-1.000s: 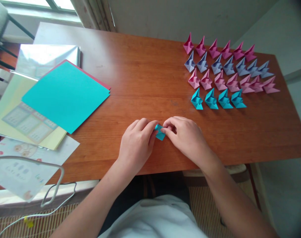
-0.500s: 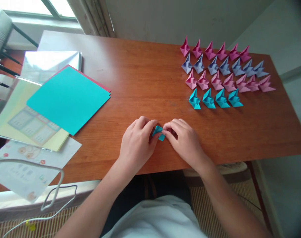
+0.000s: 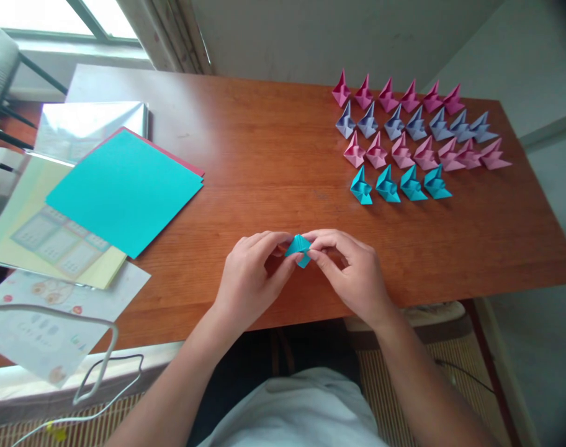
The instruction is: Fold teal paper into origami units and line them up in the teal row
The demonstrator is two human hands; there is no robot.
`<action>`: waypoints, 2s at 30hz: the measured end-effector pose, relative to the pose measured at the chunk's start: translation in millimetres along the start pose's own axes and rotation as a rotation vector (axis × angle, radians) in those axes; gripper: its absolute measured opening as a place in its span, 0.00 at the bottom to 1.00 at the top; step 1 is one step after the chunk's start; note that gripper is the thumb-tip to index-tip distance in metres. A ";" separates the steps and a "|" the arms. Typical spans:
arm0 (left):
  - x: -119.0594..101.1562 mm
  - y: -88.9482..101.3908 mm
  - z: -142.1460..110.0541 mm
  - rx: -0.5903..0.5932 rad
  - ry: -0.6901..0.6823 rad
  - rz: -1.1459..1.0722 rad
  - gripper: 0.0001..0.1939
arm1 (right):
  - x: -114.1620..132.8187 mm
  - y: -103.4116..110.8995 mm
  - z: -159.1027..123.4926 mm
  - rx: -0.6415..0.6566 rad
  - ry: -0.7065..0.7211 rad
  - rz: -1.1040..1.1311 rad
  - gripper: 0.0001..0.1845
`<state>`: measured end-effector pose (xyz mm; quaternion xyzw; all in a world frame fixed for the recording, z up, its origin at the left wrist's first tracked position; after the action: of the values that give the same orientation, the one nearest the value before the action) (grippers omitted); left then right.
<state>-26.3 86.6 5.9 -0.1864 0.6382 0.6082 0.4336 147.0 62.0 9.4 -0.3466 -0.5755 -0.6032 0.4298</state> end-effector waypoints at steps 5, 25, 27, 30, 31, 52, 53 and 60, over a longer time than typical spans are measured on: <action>2.3 -1.0 -4.6 0.015 0.239 -0.530 0.09 | 0.4 -4.6 -1.7 -0.056 -0.087 0.178 0.06; 6.2 1.9 -3.2 0.068 0.306 -0.529 0.10 | 5.1 -9.4 6.3 0.015 -0.116 0.101 0.06; 6.9 1.1 -3.9 0.037 0.317 -0.555 0.10 | 4.8 -10.2 6.0 0.012 -0.129 0.119 0.06; 6.4 0.6 -5.7 -0.076 0.353 -0.648 0.09 | 0.9 -14.1 4.1 -0.028 -0.199 0.252 0.06; 5.7 0.2 -6.3 -0.112 0.373 -0.676 0.09 | -0.4 -16.2 3.2 -0.043 -0.217 0.308 0.06; -4.4 1.1 -3.6 0.192 0.381 -0.637 0.15 | -2.1 -15.2 5.6 -0.022 -0.198 0.352 0.05; -4.0 0.0 -4.3 0.193 0.392 -0.657 0.15 | -2.1 -14.9 5.7 -0.019 -0.198 0.351 0.05; -1.9 -4.2 -7.5 0.170 0.461 -0.752 0.15 | -2.7 -12.3 8.1 0.012 -0.204 0.330 0.06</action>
<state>-24.5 78.2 4.0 -0.4996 0.6537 0.2965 0.4849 136.1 70.0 2.8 -0.4930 -0.5553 -0.4829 0.4642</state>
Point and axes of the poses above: each hand's wrist, its own z-axis towards the middle knuckle, its own y-axis out of the back of the hand, x = y × z, the point moved 4 cm from there along z, towards the middle knuckle, and after that the axes turned 1 degree about z, right-handed, at the moved point
